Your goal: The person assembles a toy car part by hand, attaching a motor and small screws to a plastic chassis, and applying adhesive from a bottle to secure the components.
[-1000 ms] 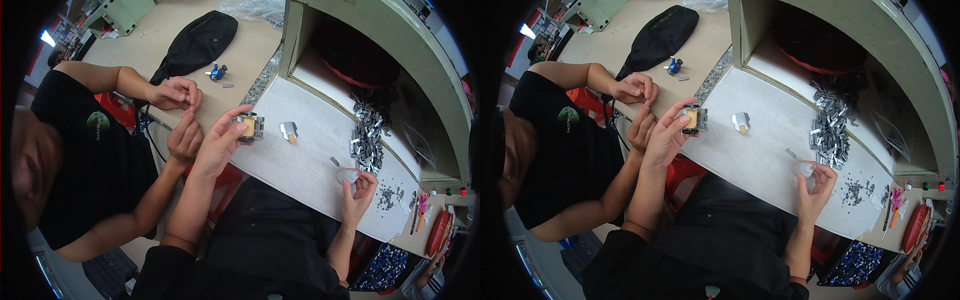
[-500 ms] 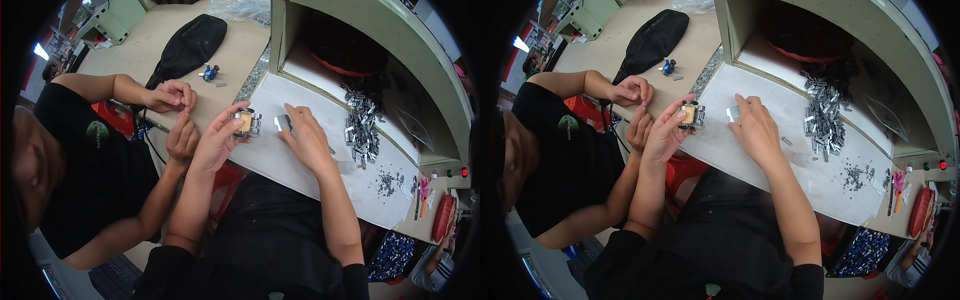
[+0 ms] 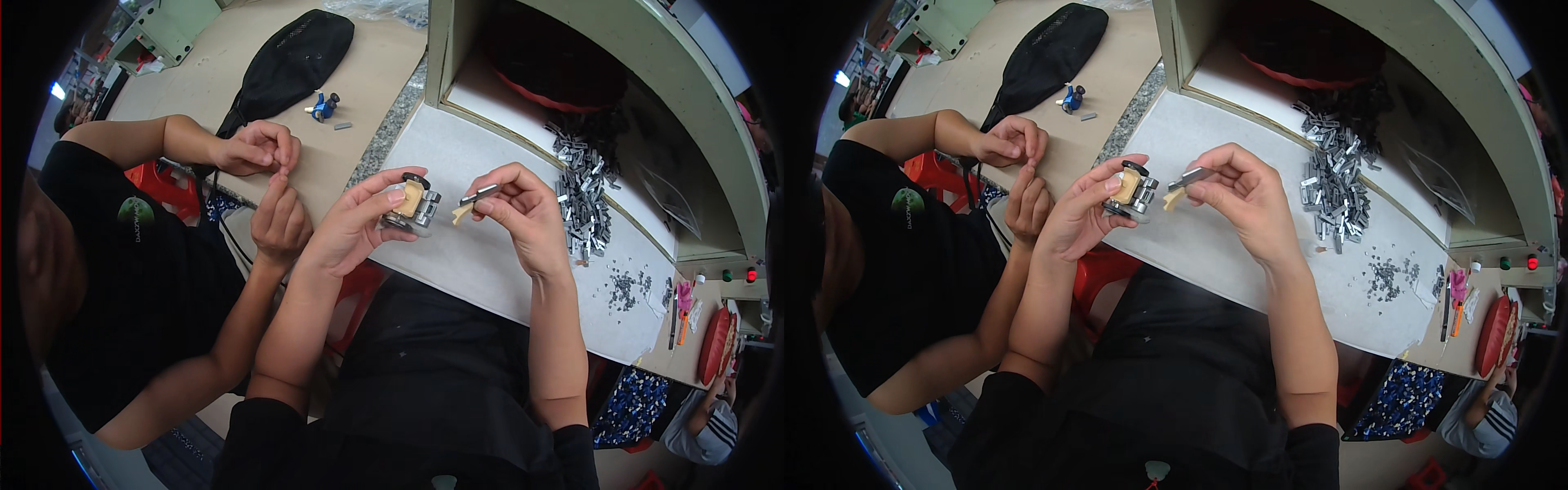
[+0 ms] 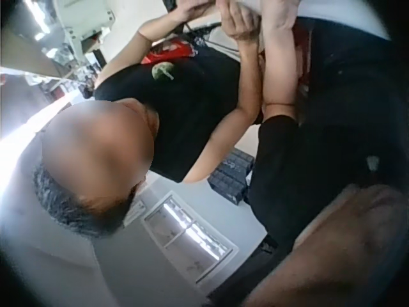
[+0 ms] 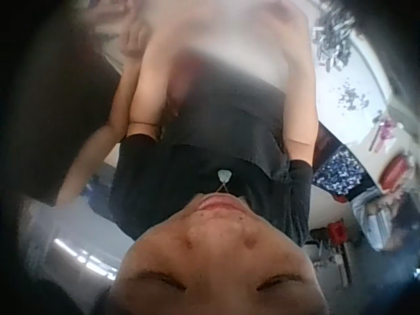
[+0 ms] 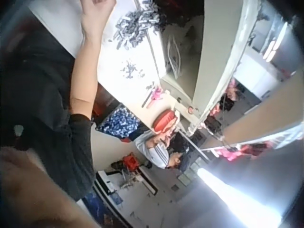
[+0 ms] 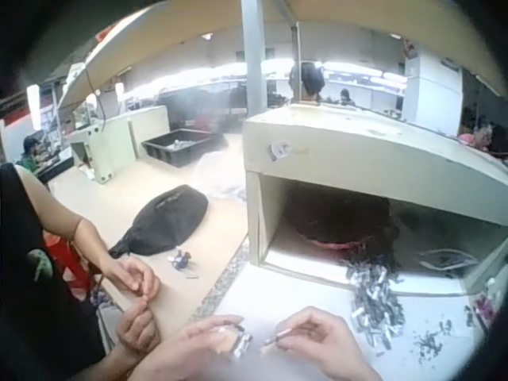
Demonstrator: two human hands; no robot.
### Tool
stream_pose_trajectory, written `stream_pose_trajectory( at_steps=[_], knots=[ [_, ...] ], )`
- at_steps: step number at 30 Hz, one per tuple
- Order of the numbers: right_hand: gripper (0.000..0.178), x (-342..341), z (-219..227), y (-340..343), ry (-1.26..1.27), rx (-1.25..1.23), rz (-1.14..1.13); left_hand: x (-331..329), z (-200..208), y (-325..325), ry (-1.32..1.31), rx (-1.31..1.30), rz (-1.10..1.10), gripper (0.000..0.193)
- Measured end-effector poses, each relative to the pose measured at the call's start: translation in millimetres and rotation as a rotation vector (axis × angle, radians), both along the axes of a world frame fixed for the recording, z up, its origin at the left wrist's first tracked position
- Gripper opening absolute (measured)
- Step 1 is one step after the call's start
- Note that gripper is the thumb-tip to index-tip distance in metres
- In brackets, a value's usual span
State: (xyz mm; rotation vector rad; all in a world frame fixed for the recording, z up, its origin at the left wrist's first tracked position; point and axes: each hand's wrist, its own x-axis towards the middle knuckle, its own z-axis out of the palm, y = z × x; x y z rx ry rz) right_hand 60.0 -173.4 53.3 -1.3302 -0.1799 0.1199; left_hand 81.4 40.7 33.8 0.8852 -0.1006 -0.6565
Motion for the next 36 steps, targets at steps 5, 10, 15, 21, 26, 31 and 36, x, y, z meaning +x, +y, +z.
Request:
stream_pose_trajectory(
  at_steps=[5, 10, 15, 21, 26, 31, 36],
  knots=[
    [0.014, 7.2, -6.0, 2.1, -0.130, -0.014, 0.038, 2.4, 3.4, -6.6, 0.038, 0.013, -0.074, 0.035],
    [0.011, 6.4, 7.4, -1.9, -0.327, -0.262, 0.008, 2.9, 12.3, -12.0, 0.034, 0.092, -0.109, 0.038],
    [0.012, 9.3, 14.7, -5.7, -0.486, -0.502, 0.049, 4.5, 13.6, -11.8, 0.036, 0.163, -0.133, 0.035],
    [0.013, 11.9, 26.8, -2.7, -0.579, -0.620, 0.137, 6.1, 8.6, -9.9, 0.052, 0.204, -0.173, 0.030],
    [0.012, 14.4, 25.2, -0.8, -0.552, -0.652, 0.184, 9.1, 3.9, -9.8, 0.063, 0.189, -0.198, 0.028],
    [0.013, 18.9, 31.8, -3.9, -0.576, -0.646, 0.189, 12.6, 8.8, -13.7, 0.077, 0.172, -0.229, 0.028],
    [0.013, 19.7, 30.1, -3.1, -0.526, -0.627, 0.242, 14.6, 5.3, -13.8, 0.086, 0.168, -0.240, 0.029]
  ],
)
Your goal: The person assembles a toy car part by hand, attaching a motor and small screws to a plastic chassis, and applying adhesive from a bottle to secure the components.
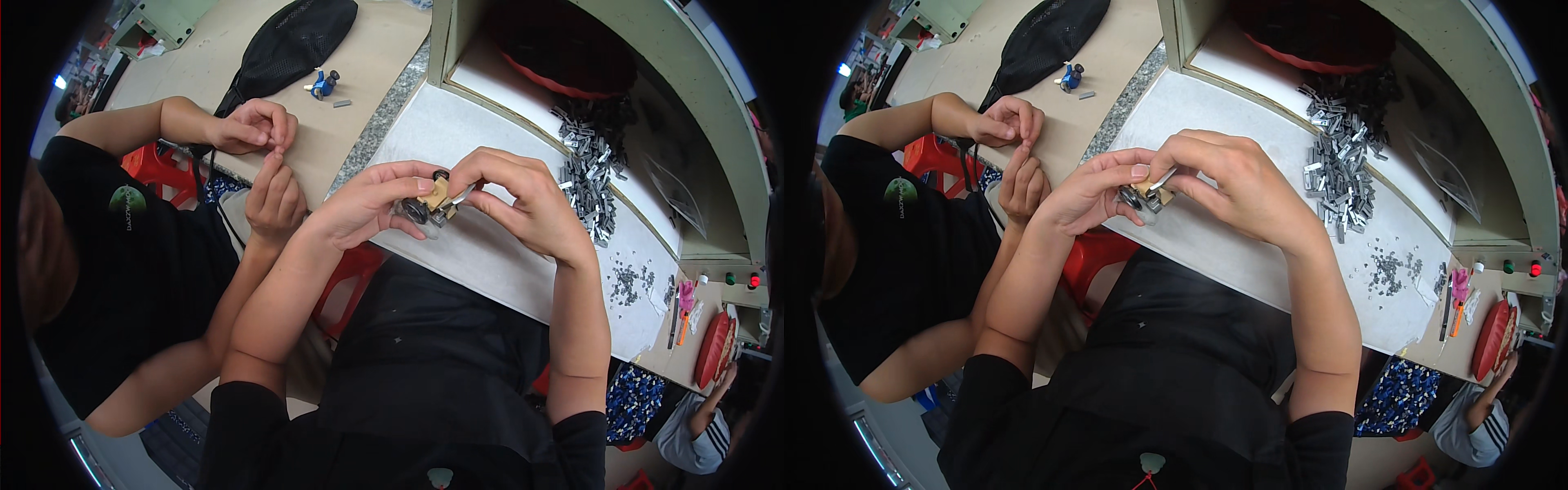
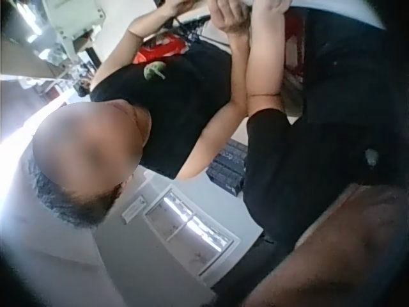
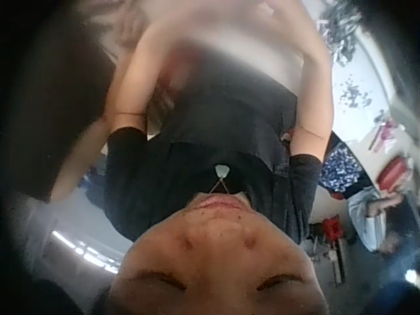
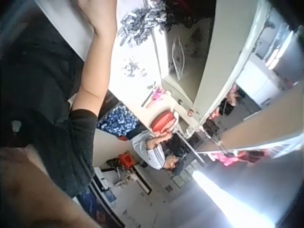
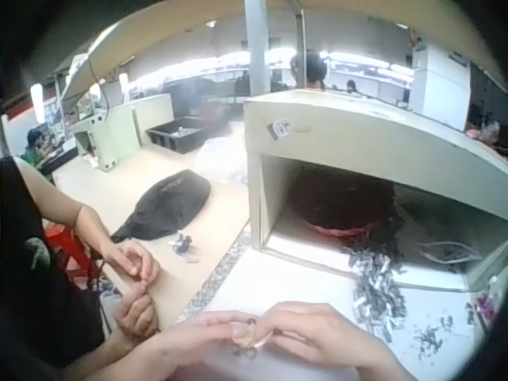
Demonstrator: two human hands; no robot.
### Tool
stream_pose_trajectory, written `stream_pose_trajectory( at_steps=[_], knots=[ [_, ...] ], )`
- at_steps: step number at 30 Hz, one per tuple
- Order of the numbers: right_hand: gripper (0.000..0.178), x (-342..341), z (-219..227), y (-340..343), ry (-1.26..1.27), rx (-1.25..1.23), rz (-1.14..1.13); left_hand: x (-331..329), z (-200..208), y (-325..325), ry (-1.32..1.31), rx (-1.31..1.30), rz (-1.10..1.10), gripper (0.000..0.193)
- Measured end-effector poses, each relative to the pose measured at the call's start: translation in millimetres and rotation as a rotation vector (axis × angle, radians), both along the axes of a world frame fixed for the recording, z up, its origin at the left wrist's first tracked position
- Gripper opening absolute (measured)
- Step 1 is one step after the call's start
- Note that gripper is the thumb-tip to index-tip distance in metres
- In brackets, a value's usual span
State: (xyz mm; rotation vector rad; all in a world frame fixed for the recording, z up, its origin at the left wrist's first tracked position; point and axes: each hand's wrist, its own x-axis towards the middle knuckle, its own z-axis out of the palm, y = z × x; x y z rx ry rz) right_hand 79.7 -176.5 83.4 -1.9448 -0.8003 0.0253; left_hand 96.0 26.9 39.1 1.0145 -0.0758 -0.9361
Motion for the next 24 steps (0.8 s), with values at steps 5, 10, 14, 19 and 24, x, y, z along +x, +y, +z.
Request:
stream_pose_trajectory(
  at_steps=[5, 10, 14, 19, 24],
  knots=[
    [0.015, 0.8, 1.7, -0.5, 0.017, -0.011, 0.017, -1.6, 1.5, 0.2, 0.005, 0.004, 0.003, 0.030],
    [0.014, -0.1, 5.1, -2.7, 0.132, -0.056, 0.027, -2.7, 3.4, -2.0, -0.005, 0.044, -0.009, 0.030],
    [0.016, 1.6, 10.2, -4.5, 0.133, -0.075, 0.022, -0.4, 10.5, -4.3, -0.021, 0.064, -0.013, 0.030],
    [0.016, -0.1, 8.3, -4.8, 0.111, -0.065, -0.010, -0.4, 13.0, -5.2, -0.039, 0.096, -0.019, 0.030],
    [0.014, 0.2, 8.8, -5.7, 0.061, -0.157, 0.034, -3.2, 14.8, -7.9, -0.039, 0.144, -0.031, 0.030]
  ],
)
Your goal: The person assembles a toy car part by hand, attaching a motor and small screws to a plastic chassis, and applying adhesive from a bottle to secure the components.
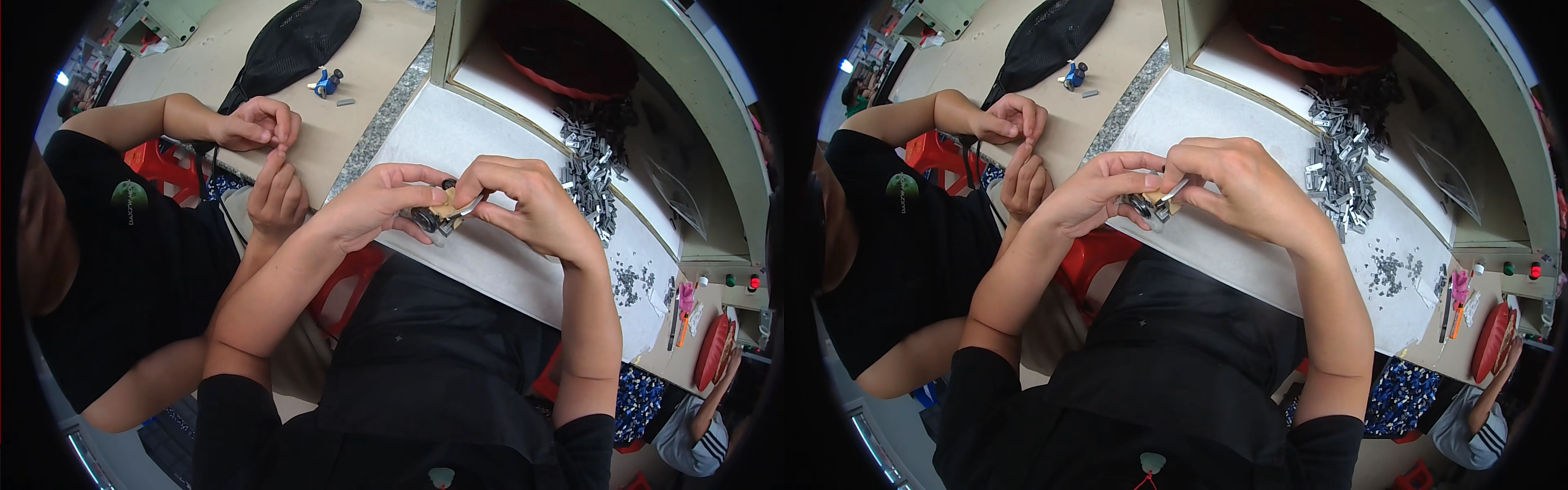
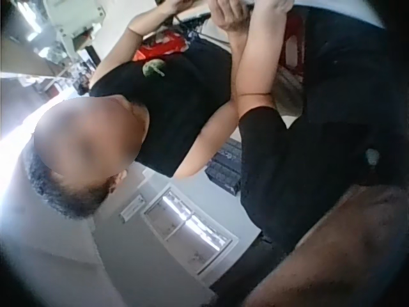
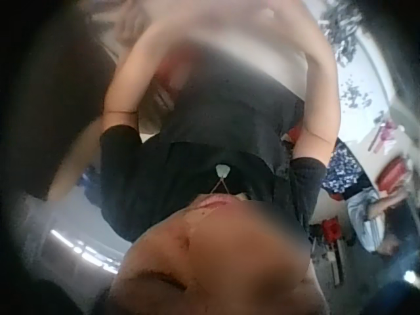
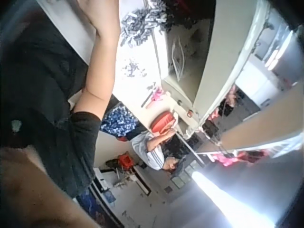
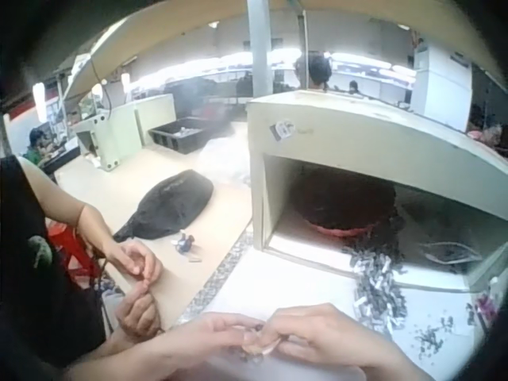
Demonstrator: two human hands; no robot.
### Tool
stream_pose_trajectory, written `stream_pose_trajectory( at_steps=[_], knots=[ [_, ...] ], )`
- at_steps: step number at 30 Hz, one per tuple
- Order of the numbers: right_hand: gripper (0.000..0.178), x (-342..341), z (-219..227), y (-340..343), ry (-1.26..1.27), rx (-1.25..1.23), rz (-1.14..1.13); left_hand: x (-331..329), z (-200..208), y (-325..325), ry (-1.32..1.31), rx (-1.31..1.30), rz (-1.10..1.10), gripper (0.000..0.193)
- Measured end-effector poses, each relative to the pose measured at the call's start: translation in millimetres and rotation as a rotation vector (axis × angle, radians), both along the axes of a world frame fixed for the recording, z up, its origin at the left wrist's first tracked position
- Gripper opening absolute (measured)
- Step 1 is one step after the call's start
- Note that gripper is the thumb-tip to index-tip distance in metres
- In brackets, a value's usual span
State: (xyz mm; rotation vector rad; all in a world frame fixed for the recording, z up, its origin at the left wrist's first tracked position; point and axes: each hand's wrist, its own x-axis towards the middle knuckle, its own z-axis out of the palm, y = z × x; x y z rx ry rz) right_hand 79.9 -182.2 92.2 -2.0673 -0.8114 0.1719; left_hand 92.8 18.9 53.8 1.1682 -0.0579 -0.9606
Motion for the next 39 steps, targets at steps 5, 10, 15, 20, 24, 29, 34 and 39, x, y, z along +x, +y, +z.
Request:
stream_pose_trajectory(
  at_steps=[5, 10, 15, 20, 24, 29, 34, 39],
  knots=[
    [0.012, 0.4, 2.2, 2.6, -0.023, -0.012, 0.036, -3.4, 0.1, -2.6, 0.029, 0.035, 0.000, 0.030],
    [0.013, 6.5, 6.0, 3.0, -0.031, -0.028, 0.055, 0.6, -0.6, -1.8, 0.059, -0.005, 0.019, 0.032],
    [0.015, 11.1, 14.9, 2.6, 0.031, -0.081, 0.054, 4.8, 0.7, -1.4, 0.042, -0.024, 0.010, 0.033],
    [0.016, 11.7, 15.0, 0.0, 0.000, -0.085, 0.056, 6.6, -3.0, -3.3, 0.064, -0.060, 0.014, 0.034],
    [0.017, 10.3, 23.0, -2.4, 0.002, -0.092, 0.060, 5.7, -5.0, -4.9, 0.121, -0.142, 0.021, 0.034],
    [0.017, 9.5, 30.0, -2.1, -0.013, -0.092, 0.064, 6.8, 0.9, -5.0, 0.122, -0.184, 0.001, 0.036],
    [0.015, 10.3, 30.1, 2.7, -0.135, -0.087, 0.064, 10.2, -3.6, -0.5, 0.111, -0.245, -0.005, 0.036],
    [0.022, 13.2, 18.9, 9.6, -0.188, -0.070, 0.044, 16.1, -2.2, 6.5, 0.090, -0.263, 0.067, 0.033]
  ],
)
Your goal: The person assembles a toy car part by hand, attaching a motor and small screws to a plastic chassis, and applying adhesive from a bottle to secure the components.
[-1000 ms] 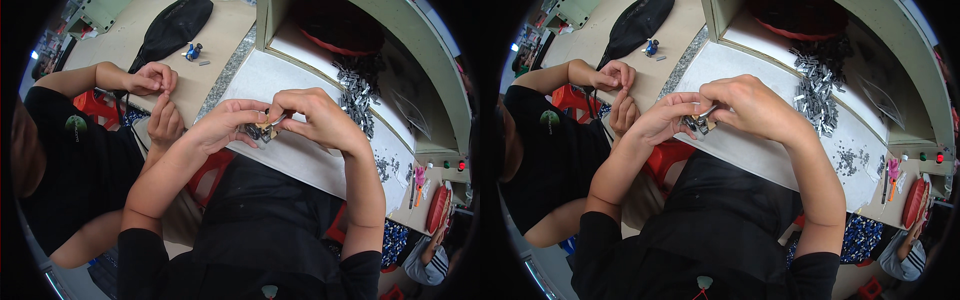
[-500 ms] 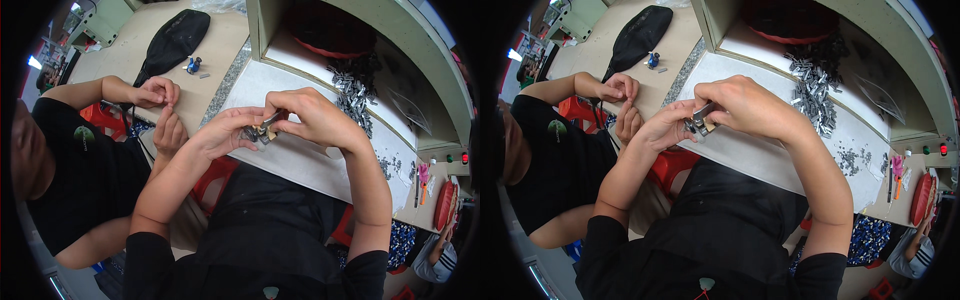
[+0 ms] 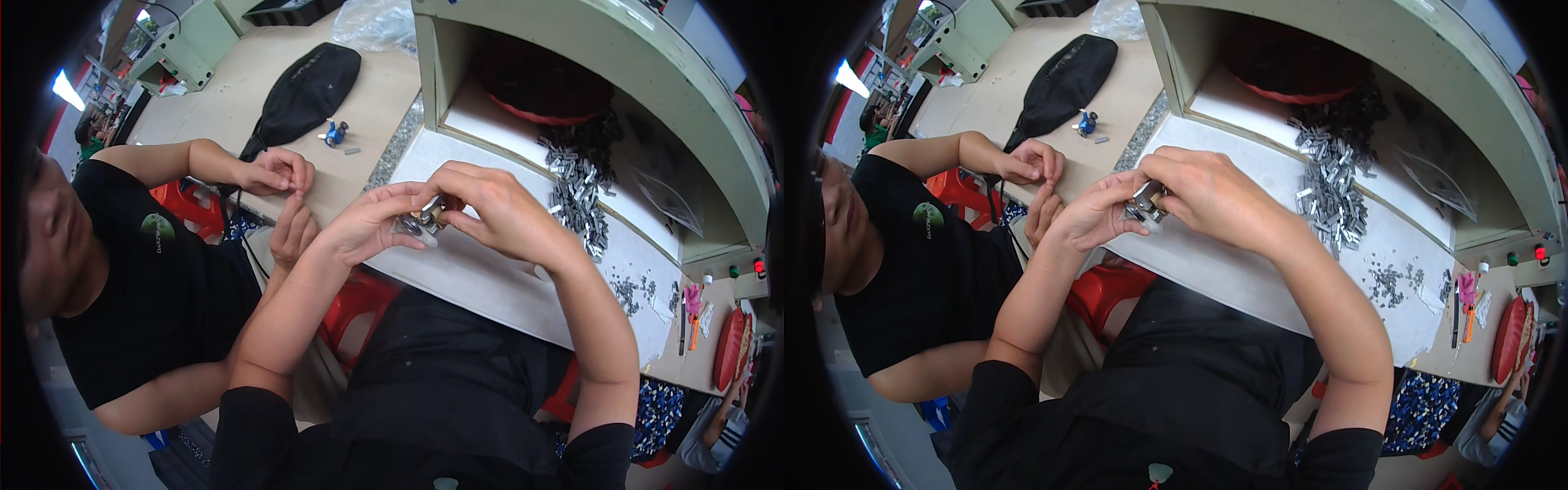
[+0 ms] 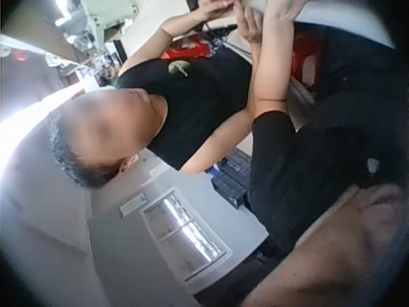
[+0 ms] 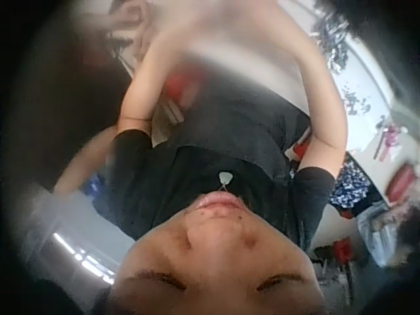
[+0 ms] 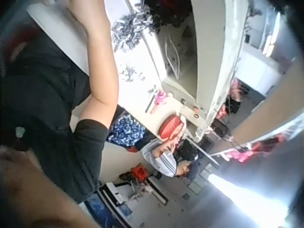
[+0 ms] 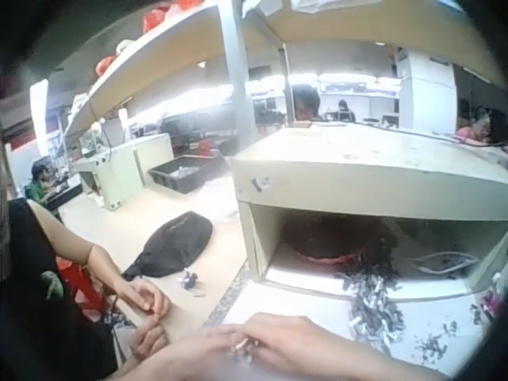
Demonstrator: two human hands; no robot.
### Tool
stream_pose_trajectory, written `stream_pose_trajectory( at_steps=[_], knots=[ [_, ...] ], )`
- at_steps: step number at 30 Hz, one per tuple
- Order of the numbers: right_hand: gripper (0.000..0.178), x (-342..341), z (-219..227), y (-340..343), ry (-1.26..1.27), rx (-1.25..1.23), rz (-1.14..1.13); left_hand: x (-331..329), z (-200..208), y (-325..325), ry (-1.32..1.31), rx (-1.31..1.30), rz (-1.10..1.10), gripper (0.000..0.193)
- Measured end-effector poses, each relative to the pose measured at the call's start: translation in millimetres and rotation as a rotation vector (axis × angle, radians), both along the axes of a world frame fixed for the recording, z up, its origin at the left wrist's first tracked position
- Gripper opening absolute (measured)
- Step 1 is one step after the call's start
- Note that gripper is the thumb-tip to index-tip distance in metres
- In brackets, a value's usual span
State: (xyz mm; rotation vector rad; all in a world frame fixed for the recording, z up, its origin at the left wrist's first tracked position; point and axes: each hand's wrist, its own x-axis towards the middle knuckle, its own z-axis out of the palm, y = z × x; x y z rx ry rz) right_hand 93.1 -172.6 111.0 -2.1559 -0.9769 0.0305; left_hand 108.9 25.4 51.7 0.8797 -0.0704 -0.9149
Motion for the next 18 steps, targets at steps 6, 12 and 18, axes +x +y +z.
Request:
stream_pose_trajectory(
  at_steps=[6, 12, 18],
  knots=[
    [0.049, -18.8, -27.1, 2.9, 0.160, 0.496, -0.417, 20.5, -5.7, 17.6, -0.029, 0.049, 0.039, 0.036],
    [0.023, -55.4, -61.8, 1.4, 0.239, 0.451, -0.469, 32.0, -11.2, 26.9, -0.050, -0.033, 0.078, 0.042],
    [0.020, -46.2, -58.6, 16.3, -0.060, 0.346, -0.490, 33.1, -12.7, 25.4, -0.032, -0.140, 0.018, 0.044]
  ],
)
